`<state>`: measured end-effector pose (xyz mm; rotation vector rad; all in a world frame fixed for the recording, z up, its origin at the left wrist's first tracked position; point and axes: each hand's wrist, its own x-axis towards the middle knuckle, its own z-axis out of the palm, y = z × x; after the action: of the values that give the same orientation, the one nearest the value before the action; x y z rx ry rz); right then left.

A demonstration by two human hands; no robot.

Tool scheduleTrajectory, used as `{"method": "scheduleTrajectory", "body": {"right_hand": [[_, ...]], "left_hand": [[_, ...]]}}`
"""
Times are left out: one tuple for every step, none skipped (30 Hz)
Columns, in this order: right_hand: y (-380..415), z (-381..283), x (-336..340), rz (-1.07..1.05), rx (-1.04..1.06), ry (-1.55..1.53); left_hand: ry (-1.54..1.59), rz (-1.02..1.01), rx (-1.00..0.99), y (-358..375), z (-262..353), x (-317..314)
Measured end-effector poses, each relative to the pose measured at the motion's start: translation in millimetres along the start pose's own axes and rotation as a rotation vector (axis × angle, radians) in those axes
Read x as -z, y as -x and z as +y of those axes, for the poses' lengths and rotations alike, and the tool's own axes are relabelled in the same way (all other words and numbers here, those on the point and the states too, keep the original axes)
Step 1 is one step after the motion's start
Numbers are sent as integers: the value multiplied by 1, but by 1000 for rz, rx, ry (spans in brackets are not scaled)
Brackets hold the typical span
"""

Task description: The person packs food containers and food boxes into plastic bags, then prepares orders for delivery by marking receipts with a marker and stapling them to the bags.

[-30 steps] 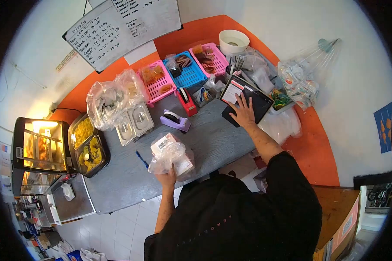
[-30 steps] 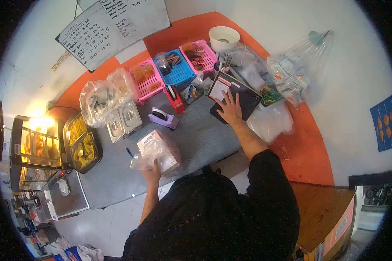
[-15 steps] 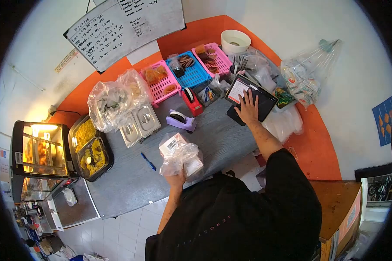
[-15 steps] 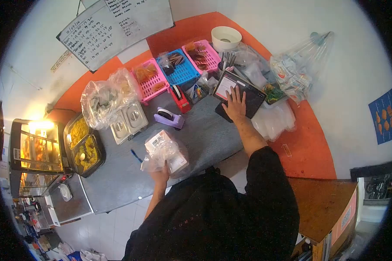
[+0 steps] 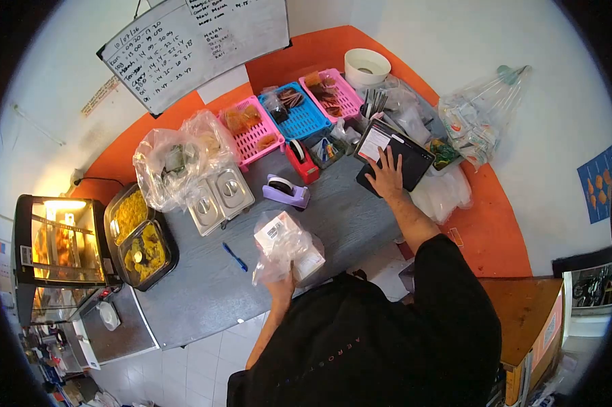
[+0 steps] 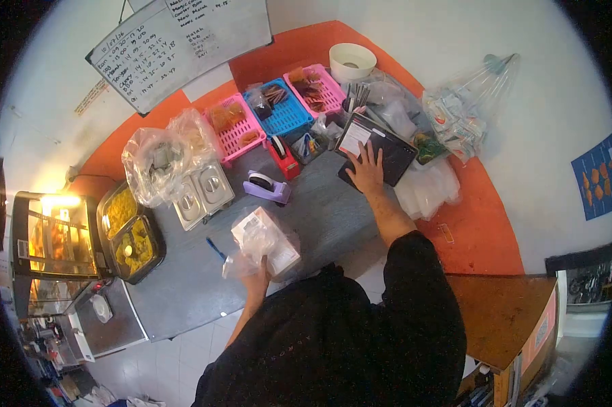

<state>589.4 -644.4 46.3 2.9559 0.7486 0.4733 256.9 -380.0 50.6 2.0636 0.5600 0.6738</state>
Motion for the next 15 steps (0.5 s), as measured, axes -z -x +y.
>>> {"method": "scheduleTrajectory", "body": {"right_hand": [[1, -5, 4, 43, -19, -40], [0, -11, 10, 89, -39, -78], [3, -18, 14, 133, -56, -98], [8, -26, 16, 138, -71, -88], [17, -35, 17, 165, -169, -142], [27, -45, 19, 197, -273, -195], [42, -59, 21, 225, -367, -222], [62, -70, 20, 211, -421, -233], [84, -82, 21, 200, -476, -243], [112, -88, 24, 196, -437, -270], [140, -94, 28, 193, -401, -293], [165, -104, 29, 104, -466, -241], [190, -109, 29, 10, -537, -188], [218, -110, 28, 18, -589, -156], [245, -107, 26, 71, -619, -150]], "left_hand": [[58, 53, 50, 2, 1, 0], [65, 49, 42, 0, 2, 0], [391, 37, 240, -4, 4, 0], [716, 15, 442, -7, 4, 1], [708, -71, 513, -12, -4, 6], [712, -99, 503, -13, -11, 8], [833, -166, 579, -14, -19, 9], [950, -239, 657, -18, -25, 11], [1027, -239, 702, -21, -24, 12], [1029, -279, 691, -26, -19, 13], [1049, -296, 710, -32, -11, 15], [1069, -320, 730, -38, -1, 15], [1022, -306, 662, -42, 14, 15], [1030, -370, 661, -45, 17, 14], [796, -321, 506, -48, 13, 15]]}}
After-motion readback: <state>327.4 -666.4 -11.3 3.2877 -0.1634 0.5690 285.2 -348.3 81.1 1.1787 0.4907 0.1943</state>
